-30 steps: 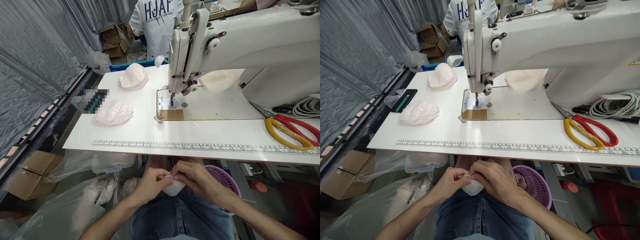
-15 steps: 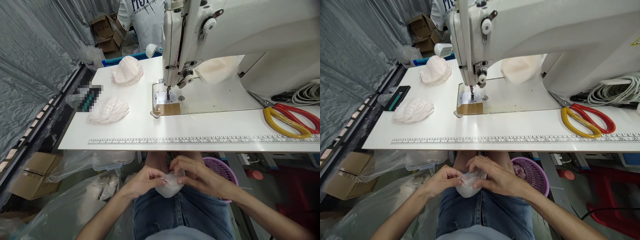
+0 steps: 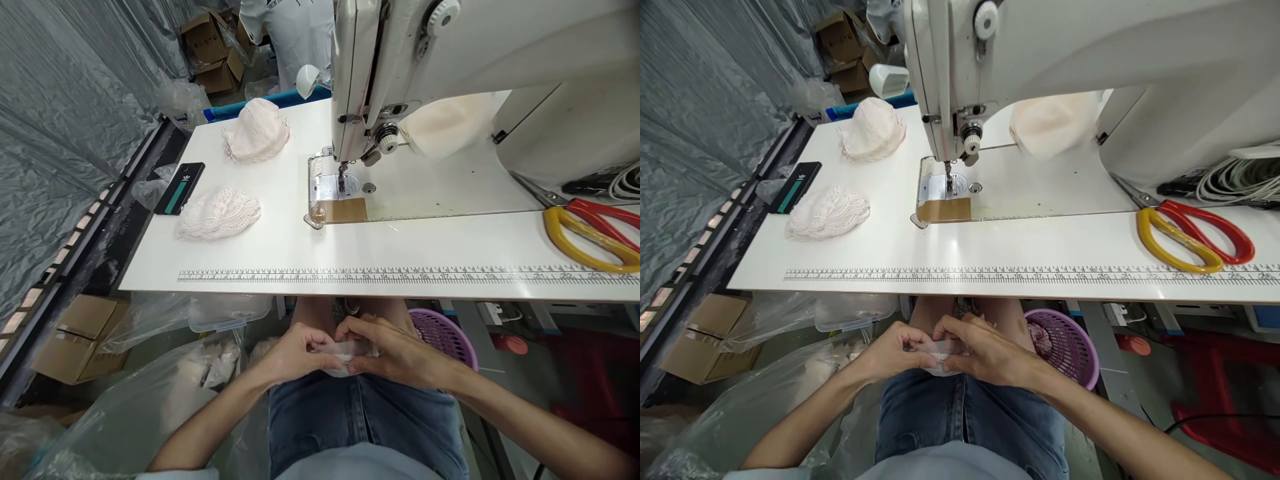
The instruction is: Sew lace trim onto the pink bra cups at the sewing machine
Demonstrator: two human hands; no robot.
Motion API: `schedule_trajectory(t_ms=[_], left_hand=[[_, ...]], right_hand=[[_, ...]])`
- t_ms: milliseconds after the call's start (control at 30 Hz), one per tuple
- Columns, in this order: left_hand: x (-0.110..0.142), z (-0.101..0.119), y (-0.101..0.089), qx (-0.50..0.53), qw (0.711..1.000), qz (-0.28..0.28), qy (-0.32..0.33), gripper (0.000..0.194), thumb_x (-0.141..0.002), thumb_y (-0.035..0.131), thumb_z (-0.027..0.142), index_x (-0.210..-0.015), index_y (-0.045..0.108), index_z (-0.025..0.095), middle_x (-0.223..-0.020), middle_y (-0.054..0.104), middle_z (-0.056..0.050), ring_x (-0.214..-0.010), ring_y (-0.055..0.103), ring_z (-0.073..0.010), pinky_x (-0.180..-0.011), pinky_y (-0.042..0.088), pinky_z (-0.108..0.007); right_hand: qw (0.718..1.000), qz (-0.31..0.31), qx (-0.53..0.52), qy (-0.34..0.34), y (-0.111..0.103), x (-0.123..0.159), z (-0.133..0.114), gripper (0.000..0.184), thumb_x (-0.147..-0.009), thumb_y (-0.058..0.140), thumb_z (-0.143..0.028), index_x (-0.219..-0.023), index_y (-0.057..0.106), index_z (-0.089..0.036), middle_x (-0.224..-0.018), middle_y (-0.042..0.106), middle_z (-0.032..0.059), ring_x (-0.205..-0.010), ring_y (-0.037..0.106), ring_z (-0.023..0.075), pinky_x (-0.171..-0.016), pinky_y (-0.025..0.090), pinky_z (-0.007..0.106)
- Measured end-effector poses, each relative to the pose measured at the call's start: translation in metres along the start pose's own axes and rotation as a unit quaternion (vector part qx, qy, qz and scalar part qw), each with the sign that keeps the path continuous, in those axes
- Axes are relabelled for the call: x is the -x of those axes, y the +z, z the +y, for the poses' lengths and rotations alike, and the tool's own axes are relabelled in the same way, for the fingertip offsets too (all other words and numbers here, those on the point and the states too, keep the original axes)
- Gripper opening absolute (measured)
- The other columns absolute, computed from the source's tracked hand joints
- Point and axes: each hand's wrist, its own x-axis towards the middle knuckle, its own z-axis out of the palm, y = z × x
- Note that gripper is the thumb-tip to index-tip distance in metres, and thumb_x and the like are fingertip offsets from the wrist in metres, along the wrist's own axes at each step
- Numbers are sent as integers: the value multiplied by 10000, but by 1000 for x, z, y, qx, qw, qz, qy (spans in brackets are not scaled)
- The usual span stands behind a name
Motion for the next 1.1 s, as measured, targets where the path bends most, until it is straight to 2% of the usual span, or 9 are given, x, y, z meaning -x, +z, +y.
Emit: schedule_trajectory(t_ms=[67,167,233,400,533,667,833,967,1100], left_hand=[[-3,-1,2,-2,1000,0,-3,237,-682,707,340,-730,728,109,-584,608,-7,-544,482,-97,-534,335,-201],[-4,-2,0,-6,1000,-15,-11,208,-677,708,320,-732,738,121,-598,637,-16,-557,511,-105,-545,366,-198],[-2,-3,-2,-1,1000,-23,-20,198,-677,709,310,-740,741,125,-623,656,-24,-579,534,-111,-560,387,-197],[4,-3,-8,12,999,-32,-38,193,-684,707,297,-749,739,119,-649,658,-29,-591,531,-109,-581,400,-200],[4,-2,-10,-30,997,-70,-7,284,-625,765,313,-848,734,140,-701,654,-11,-634,517,-110,-566,360,-185],[-2,-3,-8,-54,997,-62,-7,245,-641,751,333,-769,741,125,-584,614,6,-547,470,-84,-506,315,-180],[-3,-6,-8,0,997,-62,-41,217,-620,760,285,-768,749,126,-703,702,-43,-631,585,-131,-609,443,-206],[-1,-10,-10,13,997,-62,-52,247,-604,773,290,-786,748,125,-719,715,-56,-648,614,-146,-621,464,-216],[-2,-12,-11,25,996,-61,-54,254,-614,770,314,-784,747,128,-723,717,-58,-652,625,-149,-626,471,-219]], right_hand=[[1000,-7,-27,-11,-2,-1,2,137,-821,611,-316,-905,609,-208,-791,583,4,-739,522,158,-618,367,233],[994,-49,-88,-30,-4,-2,8,207,-838,590,-358,-827,648,-159,-682,577,-3,-624,501,128,-548,336,218],[991,-70,-105,-34,-4,-3,11,239,-814,622,-378,-847,668,-145,-715,604,11,-647,525,136,-556,350,219],[994,-82,-72,-24,0,-5,11,189,-795,640,-337,-814,671,-151,-766,625,23,-734,559,164,-614,380,226],[996,-80,-26,-22,1,-7,4,92,-781,645,-257,-765,652,-166,-722,588,0,-730,533,158,-611,358,219],[996,-83,-40,-19,-1,-6,4,87,-792,626,-253,-816,634,-169,-732,574,-5,-739,518,157,-605,343,216],[987,-110,-116,-23,-4,1,16,132,-809,610,-250,-910,610,-164,-818,599,8,-732,532,144,-614,359,216],[978,-129,-162,-31,-3,1,21,190,-783,646,-284,-920,610,-157,-832,609,12,-745,553,150,-623,382,216],[980,-129,-144,-40,-1,-1,20,238,-769,660,-347,-906,623,-156,-813,606,11,-739,548,155,-609,376,220]])
